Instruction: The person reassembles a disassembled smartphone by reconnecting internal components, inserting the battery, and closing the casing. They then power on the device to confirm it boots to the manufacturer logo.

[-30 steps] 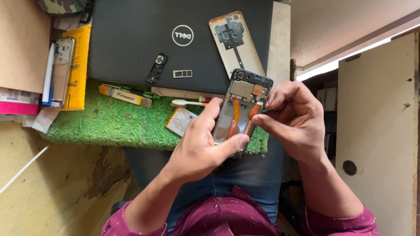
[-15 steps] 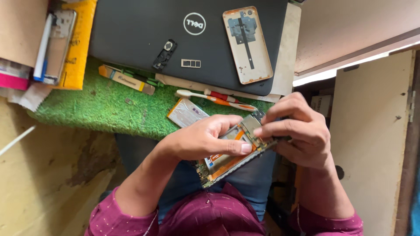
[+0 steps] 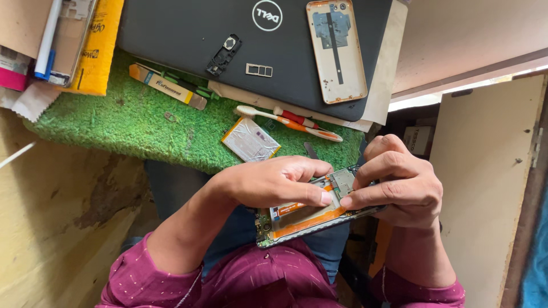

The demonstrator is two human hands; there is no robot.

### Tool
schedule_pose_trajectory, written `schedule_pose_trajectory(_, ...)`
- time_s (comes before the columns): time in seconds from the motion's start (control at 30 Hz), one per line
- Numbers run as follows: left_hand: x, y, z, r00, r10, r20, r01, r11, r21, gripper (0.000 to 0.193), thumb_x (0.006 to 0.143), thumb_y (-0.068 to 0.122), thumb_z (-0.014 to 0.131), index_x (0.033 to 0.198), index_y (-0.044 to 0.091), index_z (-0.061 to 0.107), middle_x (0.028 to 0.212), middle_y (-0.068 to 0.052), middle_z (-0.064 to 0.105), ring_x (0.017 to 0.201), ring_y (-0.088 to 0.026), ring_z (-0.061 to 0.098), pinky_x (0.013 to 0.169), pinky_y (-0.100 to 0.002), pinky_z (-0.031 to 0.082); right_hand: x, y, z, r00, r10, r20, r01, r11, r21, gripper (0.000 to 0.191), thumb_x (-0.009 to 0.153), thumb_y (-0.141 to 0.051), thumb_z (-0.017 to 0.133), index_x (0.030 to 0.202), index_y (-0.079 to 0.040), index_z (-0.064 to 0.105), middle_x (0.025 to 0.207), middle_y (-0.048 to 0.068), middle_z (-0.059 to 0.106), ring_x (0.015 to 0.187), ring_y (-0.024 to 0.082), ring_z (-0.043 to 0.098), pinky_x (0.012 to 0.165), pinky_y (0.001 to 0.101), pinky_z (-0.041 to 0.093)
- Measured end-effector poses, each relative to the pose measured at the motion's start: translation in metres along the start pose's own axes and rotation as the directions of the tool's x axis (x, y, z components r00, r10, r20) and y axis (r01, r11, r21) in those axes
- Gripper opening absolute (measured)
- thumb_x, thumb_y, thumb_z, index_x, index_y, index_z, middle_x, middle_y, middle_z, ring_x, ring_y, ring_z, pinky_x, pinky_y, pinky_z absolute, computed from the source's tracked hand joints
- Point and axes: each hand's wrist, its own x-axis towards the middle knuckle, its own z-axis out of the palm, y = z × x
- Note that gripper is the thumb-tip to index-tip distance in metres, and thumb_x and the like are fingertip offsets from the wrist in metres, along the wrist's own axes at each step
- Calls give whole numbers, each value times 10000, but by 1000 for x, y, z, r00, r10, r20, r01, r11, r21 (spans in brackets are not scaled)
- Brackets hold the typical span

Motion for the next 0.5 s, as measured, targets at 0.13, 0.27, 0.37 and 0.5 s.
schedule_pose_trajectory(0.13, 1, -4, 0, 993, -22, 116, 48, 974, -220, 362, 1069, 275, 616, 1228, -50, 593, 1053, 1, 616, 991, -43, 520, 855, -247, 485, 1, -1, 1, 1000, -1, 0, 1, 999, 42, 238, 731, -234, 791, 933, -108, 793, 883, 1, 636, 811, 182, 528, 735, 339, 430)
schedule_pose_trajectory(0.27, -1, -4, -1, 992, -37, 124, 63, 975, -212, 327, 1054, 252, 600, 1216, -32, 597, 1038, 23, 623, 965, -31, 524, 839, -229, 479, 2, -1, 0, 1000, -15, 27, 13, 998, 62, 231, 747, -240, 786, 939, -113, 798, 878, 1, 638, 812, 183, 519, 725, 341, 427)
schedule_pose_trajectory(0.37, 1, -6, -2, 990, -29, 138, 59, 974, -220, 324, 1066, 260, 608, 1201, -34, 608, 1018, 32, 606, 952, -30, 515, 828, -230, 472, 1, -1, -1, 999, -14, 45, 12, 999, 52, 233, 750, -244, 780, 945, -116, 799, 877, -1, 632, 817, 188, 524, 729, 348, 430)
schedule_pose_trajectory(0.5, 2, -10, -3, 991, -30, 133, 57, 977, -204, 325, 1069, 270, 618, 1197, -29, 617, 989, 33, 584, 920, -34, 498, 790, -236, 458, 0, 0, -1, 999, -11, 48, 9, 999, 50, 235, 748, -239, 779, 948, -116, 796, 883, 2, 629, 821, 192, 530, 737, 356, 438)
